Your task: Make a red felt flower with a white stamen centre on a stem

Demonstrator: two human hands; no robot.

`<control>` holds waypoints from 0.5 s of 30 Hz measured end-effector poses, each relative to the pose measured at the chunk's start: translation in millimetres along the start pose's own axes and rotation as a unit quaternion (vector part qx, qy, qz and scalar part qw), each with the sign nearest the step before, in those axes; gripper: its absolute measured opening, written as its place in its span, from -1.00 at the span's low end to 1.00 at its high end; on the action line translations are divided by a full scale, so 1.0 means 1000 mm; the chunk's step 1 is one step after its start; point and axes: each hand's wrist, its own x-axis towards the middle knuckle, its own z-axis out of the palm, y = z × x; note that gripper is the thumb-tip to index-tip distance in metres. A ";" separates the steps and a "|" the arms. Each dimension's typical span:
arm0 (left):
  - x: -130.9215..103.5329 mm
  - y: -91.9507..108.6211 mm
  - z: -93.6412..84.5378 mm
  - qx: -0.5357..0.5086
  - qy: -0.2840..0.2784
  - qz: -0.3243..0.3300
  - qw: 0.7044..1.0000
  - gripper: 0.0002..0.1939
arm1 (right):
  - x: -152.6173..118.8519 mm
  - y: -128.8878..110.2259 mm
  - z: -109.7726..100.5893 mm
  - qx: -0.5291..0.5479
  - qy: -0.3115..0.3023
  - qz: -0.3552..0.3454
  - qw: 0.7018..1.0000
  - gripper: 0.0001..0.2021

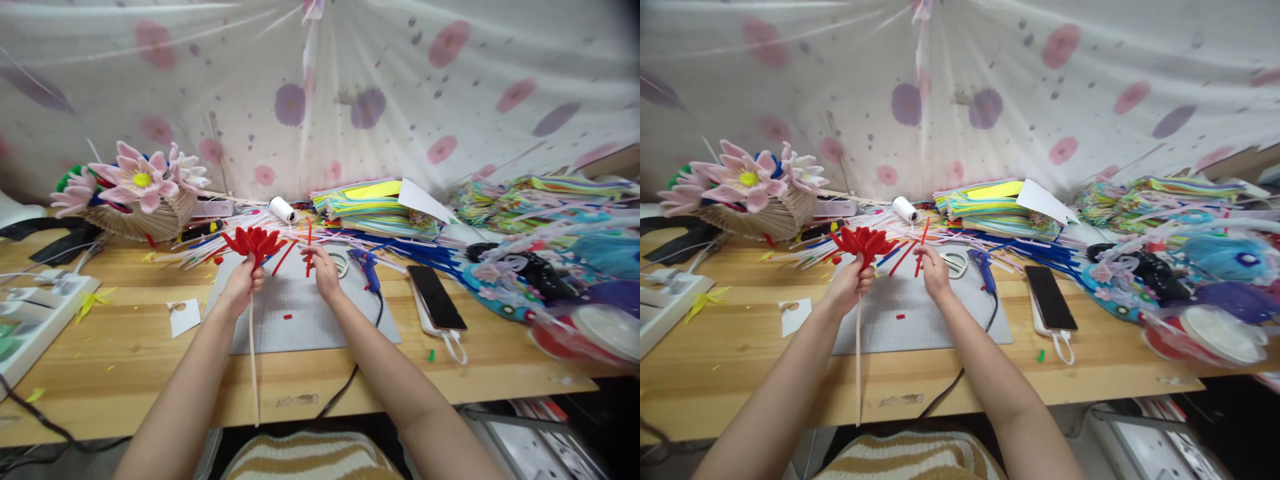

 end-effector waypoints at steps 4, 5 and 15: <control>0.004 -0.001 0.007 -0.017 0.029 0.017 0.999 -0.60 | 0.000 -0.032 -0.003 -0.120 -0.025 -0.185 0.975 -0.69; 0.005 -0.001 0.007 -0.025 0.035 0.024 0.999 -0.60 | 0.000 -0.037 -0.003 -0.159 -0.031 -0.226 0.961 -0.70; 0.014 0.004 -0.006 -0.039 0.013 0.129 0.991 -0.82 | 0.012 -0.062 0.004 -0.318 -0.031 -0.470 0.823 -0.75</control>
